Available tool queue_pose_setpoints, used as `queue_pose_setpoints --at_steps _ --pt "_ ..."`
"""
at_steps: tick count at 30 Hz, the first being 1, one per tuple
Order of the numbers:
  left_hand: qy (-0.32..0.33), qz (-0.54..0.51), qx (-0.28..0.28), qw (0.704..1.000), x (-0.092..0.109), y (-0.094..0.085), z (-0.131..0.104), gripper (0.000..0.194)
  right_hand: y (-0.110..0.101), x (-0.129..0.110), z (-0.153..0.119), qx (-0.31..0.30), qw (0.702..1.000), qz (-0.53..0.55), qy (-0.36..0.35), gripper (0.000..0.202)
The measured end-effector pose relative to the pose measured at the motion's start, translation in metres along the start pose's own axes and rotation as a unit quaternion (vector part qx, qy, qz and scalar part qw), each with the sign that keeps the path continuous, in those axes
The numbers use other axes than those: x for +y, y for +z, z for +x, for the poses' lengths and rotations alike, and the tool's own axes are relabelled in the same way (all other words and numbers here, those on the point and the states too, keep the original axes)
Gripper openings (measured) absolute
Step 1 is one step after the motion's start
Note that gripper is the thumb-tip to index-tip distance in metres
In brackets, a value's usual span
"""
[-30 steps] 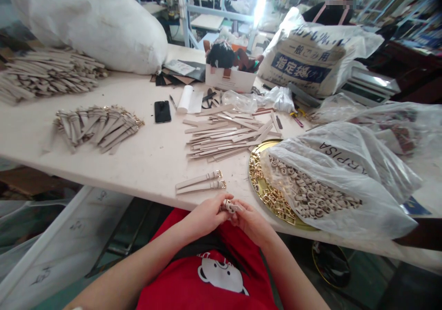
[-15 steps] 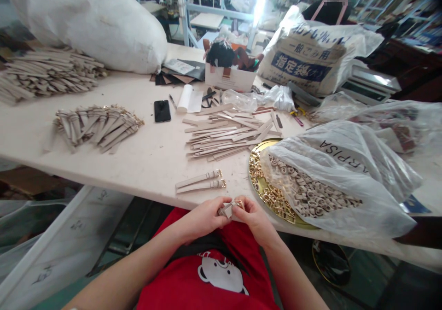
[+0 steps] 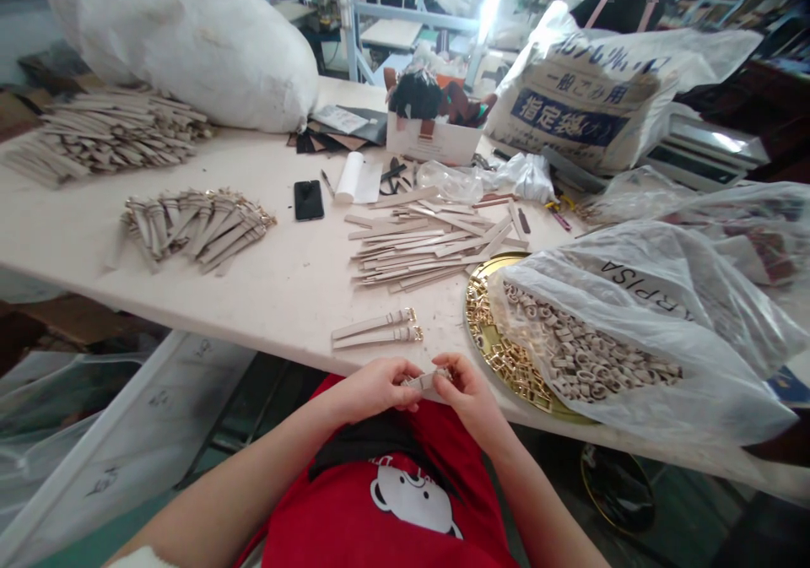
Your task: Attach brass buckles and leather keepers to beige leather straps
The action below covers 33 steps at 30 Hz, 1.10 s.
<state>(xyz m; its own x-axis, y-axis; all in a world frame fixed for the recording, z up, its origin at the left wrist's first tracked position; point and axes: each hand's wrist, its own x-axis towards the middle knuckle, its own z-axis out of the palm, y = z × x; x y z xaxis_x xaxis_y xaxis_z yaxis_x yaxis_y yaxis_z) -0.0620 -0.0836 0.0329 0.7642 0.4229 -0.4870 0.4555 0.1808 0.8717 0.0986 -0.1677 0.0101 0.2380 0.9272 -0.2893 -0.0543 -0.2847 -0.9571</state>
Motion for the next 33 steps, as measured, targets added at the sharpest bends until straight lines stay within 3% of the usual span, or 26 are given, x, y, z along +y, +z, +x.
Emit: queue_pose_setpoints --at_steps 5,10,14,20,29,33 --pt "0.045 0.092 0.011 0.995 0.011 0.002 0.006 0.034 0.002 -0.005 -0.004 -0.066 0.996 -0.051 -0.031 0.011" --pt "0.042 0.091 0.006 0.995 0.007 -0.004 0.006 0.055 -0.005 0.002 -0.004 -0.054 0.998 -0.039 -0.006 0.013" --pt "0.025 0.098 0.023 0.995 0.008 -0.007 0.002 0.048 -0.003 0.001 -0.002 -0.070 0.997 -0.021 0.014 0.015" --pt "0.060 0.186 0.034 0.980 0.023 -0.013 -0.005 0.045 -0.001 -0.007 0.003 -0.120 0.992 -0.016 0.027 0.026" --pt "0.066 0.266 0.052 0.960 0.030 -0.009 -0.004 0.040 0.004 -0.011 0.003 -0.107 0.991 -0.078 -0.036 0.022" --pt "0.085 0.296 0.070 0.949 0.033 -0.009 -0.001 0.045 -0.001 -0.007 0.010 -0.058 0.996 -0.049 -0.039 0.032"
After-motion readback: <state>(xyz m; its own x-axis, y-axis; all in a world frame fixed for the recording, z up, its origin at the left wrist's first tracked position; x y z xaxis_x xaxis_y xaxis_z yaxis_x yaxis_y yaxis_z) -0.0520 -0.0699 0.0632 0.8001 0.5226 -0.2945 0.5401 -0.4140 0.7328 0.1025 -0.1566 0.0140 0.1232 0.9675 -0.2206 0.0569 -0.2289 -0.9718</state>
